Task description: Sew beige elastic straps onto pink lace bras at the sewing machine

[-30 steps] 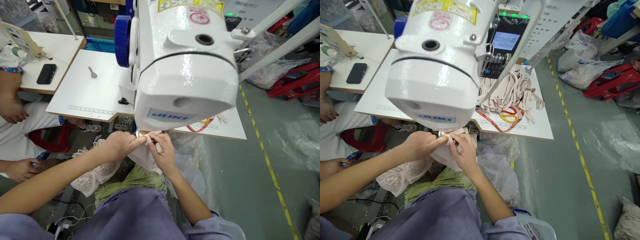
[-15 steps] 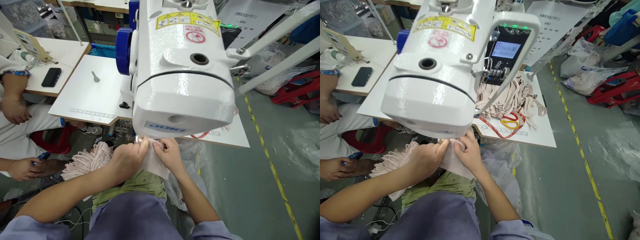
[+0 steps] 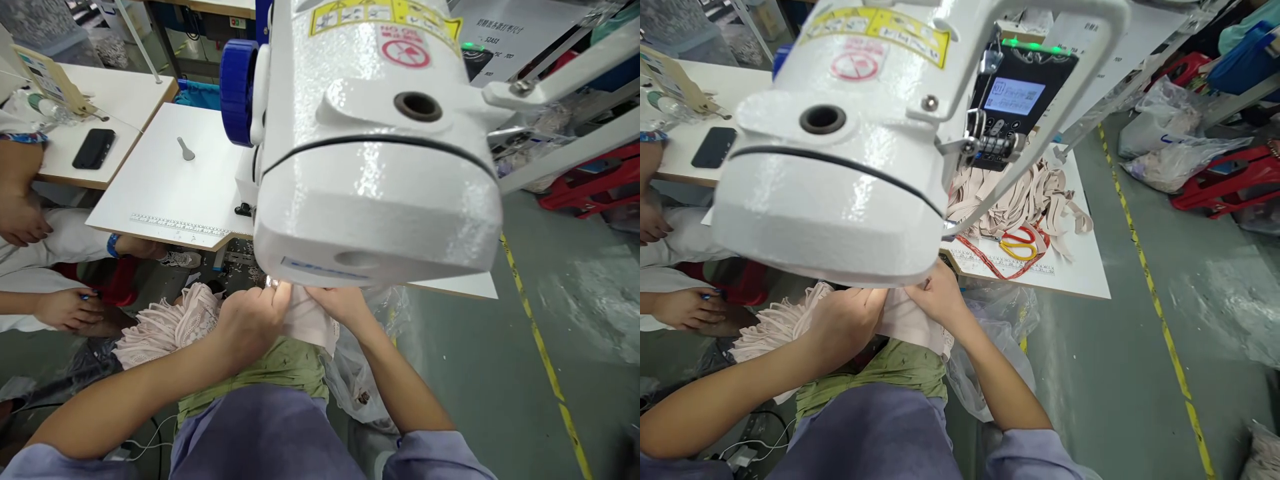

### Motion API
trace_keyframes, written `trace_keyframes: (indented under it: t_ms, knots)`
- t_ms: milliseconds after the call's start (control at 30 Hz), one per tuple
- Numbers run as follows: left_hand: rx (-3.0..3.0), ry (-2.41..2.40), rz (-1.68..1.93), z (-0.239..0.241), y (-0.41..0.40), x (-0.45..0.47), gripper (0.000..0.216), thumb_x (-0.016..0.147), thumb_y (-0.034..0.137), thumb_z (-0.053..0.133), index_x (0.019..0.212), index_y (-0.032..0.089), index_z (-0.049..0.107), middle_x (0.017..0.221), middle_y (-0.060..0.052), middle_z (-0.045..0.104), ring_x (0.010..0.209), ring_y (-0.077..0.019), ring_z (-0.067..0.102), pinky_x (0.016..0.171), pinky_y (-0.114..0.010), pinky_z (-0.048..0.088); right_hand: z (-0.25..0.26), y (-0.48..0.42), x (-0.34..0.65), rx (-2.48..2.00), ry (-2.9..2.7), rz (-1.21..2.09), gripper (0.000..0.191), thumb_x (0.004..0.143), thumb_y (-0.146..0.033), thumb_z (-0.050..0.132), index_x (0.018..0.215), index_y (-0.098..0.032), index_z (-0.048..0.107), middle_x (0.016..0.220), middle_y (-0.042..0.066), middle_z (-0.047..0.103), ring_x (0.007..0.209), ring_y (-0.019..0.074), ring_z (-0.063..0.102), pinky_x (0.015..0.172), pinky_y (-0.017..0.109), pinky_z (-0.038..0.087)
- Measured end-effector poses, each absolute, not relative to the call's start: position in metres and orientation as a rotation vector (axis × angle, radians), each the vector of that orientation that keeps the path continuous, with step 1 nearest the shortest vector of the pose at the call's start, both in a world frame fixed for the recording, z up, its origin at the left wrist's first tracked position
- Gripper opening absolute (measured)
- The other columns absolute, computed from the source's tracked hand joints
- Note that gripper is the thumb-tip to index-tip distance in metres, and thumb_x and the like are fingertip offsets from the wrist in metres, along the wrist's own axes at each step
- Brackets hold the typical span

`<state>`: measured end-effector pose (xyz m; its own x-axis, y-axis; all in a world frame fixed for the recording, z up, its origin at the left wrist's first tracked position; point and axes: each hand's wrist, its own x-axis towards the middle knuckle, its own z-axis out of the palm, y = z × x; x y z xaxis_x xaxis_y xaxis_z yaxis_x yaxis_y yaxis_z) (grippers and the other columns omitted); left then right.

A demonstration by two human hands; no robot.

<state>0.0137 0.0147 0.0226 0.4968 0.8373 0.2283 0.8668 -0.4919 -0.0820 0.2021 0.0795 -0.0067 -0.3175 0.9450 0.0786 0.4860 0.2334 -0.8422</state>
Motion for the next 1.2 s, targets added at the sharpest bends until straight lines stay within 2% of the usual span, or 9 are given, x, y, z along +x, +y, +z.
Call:
trace_keyframes:
  t_ms: [267,433,633,800,900,1000,1067,1133,1200]
  knots:
    - [-2.597,-1.521,-0.144,0.019,0.013,0.012,0.016,0.081,0.008,0.051,0.092,0.018,0.056,0.060,0.000,0.058,0.052,-0.0155,0.056,0.045,-0.031,0.028,-0.006,0.081,0.204,-1.230,-1.908,1.046,0.010,0.080,-0.025,0.058,0.076,-0.024,0.067,0.097,0.004,0.070,0.096,0.0253,0.064,0.088,0.038,0.054]
    - [-2.594,-1.477,-0.189,0.025,0.016,0.012,0.020,0.081,0.007,0.050,0.096,0.017,0.059,0.057,0.000,0.057,0.048,-0.0145,0.054,0.045,-0.031,0.024,-0.007,0.082,0.204,-1.174,-1.877,1.051,0.013,0.082,-0.024,0.056,0.077,-0.023,0.068,0.102,0.004,0.070,0.099,0.0250,0.064,0.089,0.038,0.054]
    - [-2.519,-1.482,-0.273,0.027,0.016,0.006,0.016,0.084,0.005,0.049,0.084,0.018,0.058,0.053,0.002,0.053,0.046,-0.0156,0.052,0.046,-0.031,0.022,-0.007,0.082,0.198,-1.183,-1.849,1.087,0.011,0.080,-0.025,0.060,0.084,-0.024,0.071,0.108,0.005,0.070,0.104,0.0271,0.064,0.093,0.042,0.053]
    - [-2.602,-1.449,-0.300,0.023,0.018,0.005,0.013,0.083,0.008,0.053,0.086,0.019,0.059,0.061,0.000,0.061,0.049,-0.0153,0.053,0.047,-0.031,0.025,-0.007,0.084,0.204,-1.127,-1.881,1.091,0.013,0.083,-0.024,0.058,0.083,-0.023,0.071,0.112,0.004,0.069,0.110,0.0250,0.062,0.097,0.038,0.051]
    - [-2.561,-1.504,-0.316,0.023,0.018,0.000,0.015,0.087,0.009,0.050,0.083,0.019,0.060,0.055,0.000,0.058,0.048,-0.0159,0.053,0.046,-0.032,0.025,-0.007,0.083,0.202,-1.149,-1.888,1.090,0.011,0.083,-0.024,0.059,0.082,-0.022,0.070,0.111,0.004,0.068,0.110,0.0245,0.061,0.097,0.036,0.050]
    - [-2.593,-1.605,-0.319,0.022,0.016,-0.003,0.021,0.093,0.014,0.044,0.097,0.019,0.064,0.056,0.001,0.060,0.050,-0.0163,0.057,0.047,-0.032,0.025,-0.014,0.081,0.197,-1.165,-1.824,1.105,0.011,0.083,-0.028,0.061,0.082,-0.021,0.069,0.104,0.005,0.068,0.104,0.0240,0.062,0.092,0.036,0.050]
    - [-2.661,-1.749,-0.369,0.020,0.014,-0.003,0.027,0.098,0.021,0.039,0.110,0.021,0.063,0.067,0.000,0.068,0.059,-0.0160,0.062,0.050,-0.029,0.031,-0.024,0.078,0.197,-1.153,-1.758,1.120,0.015,0.084,-0.033,0.062,0.087,-0.020,0.069,0.104,0.006,0.067,0.092,0.0208,0.062,0.083,0.033,0.051]
    - [-2.671,-2.003,-0.543,0.016,0.010,-0.003,0.028,0.100,0.029,0.038,0.116,0.022,0.060,0.081,-0.002,0.073,0.069,-0.0157,0.066,0.056,-0.026,0.038,-0.034,0.072,0.198,-1.150,-1.662,1.133,0.026,0.086,-0.038,0.064,0.104,-0.020,0.067,0.107,0.006,0.065,0.075,0.0148,0.057,0.070,0.028,0.048]
    - [-2.566,-2.312,-0.813,0.012,0.007,-0.004,0.028,0.099,0.039,0.041,0.112,0.020,0.057,0.089,-0.003,0.071,0.073,-0.0153,0.066,0.059,-0.025,0.042,-0.042,0.063,0.200,-1.193,-1.558,1.100,0.040,0.086,-0.040,0.066,0.121,-0.021,0.060,0.107,0.005,0.064,0.064,0.0106,0.049,0.062,0.025,0.044]
